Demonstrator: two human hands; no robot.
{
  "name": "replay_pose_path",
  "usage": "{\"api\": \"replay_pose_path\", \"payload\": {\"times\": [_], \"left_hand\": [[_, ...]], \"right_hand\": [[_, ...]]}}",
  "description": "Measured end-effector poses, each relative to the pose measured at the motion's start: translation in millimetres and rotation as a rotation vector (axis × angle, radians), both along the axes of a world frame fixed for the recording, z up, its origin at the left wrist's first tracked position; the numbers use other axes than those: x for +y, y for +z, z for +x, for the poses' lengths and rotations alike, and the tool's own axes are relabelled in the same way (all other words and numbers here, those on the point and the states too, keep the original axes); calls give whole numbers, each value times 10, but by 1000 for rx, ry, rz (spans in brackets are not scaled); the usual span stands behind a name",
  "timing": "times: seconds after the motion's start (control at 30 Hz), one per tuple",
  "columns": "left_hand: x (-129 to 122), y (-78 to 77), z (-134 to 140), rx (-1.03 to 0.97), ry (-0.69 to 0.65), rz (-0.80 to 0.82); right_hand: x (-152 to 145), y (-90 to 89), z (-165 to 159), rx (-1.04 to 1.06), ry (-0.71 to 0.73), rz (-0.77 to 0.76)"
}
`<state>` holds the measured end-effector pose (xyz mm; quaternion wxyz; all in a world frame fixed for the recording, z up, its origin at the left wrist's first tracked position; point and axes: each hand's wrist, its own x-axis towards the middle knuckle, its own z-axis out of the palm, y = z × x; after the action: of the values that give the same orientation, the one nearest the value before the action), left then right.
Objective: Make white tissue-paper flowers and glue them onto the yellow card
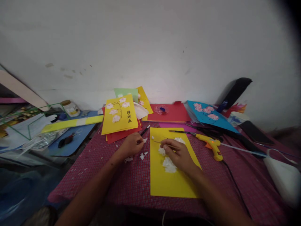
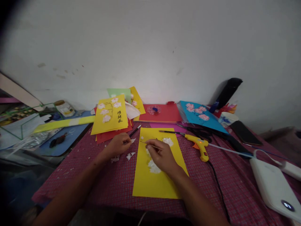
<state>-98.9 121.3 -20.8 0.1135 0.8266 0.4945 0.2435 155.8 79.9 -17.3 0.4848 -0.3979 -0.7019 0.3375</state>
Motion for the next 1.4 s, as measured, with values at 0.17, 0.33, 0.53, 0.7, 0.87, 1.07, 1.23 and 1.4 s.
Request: {"api": "replay_pose_path", "payload": {"times": [0.17,0.33,0.53,0.7,0.87,1.07,1.23,1.4], "left_hand": [[-7,-18,5,28,-76,-38],[-3,-17,6,92,-113,-47],[-11,-6,13,93,-125,-52],[-8,-6,8,71,-128,-78],[-30,36,16,-186,16,-108],[-1,46,33,-870,209,-481],[8,53,61,-1133,196,-641],[-46,85,129,-1127,172,-694]], "right_hand": [[10,-62,-58,-328,186,347],[22,-61,-105,-414,209,440],[29,-86,-151,-479,217,428],[51,-124,-194,-578,190,420],[39,-96,-212,-698,160,390],[26,-62,-209,-639,137,412],[-18,8,-167,-244,-32,409],[-73,36,-179,-134,42,369]]}}
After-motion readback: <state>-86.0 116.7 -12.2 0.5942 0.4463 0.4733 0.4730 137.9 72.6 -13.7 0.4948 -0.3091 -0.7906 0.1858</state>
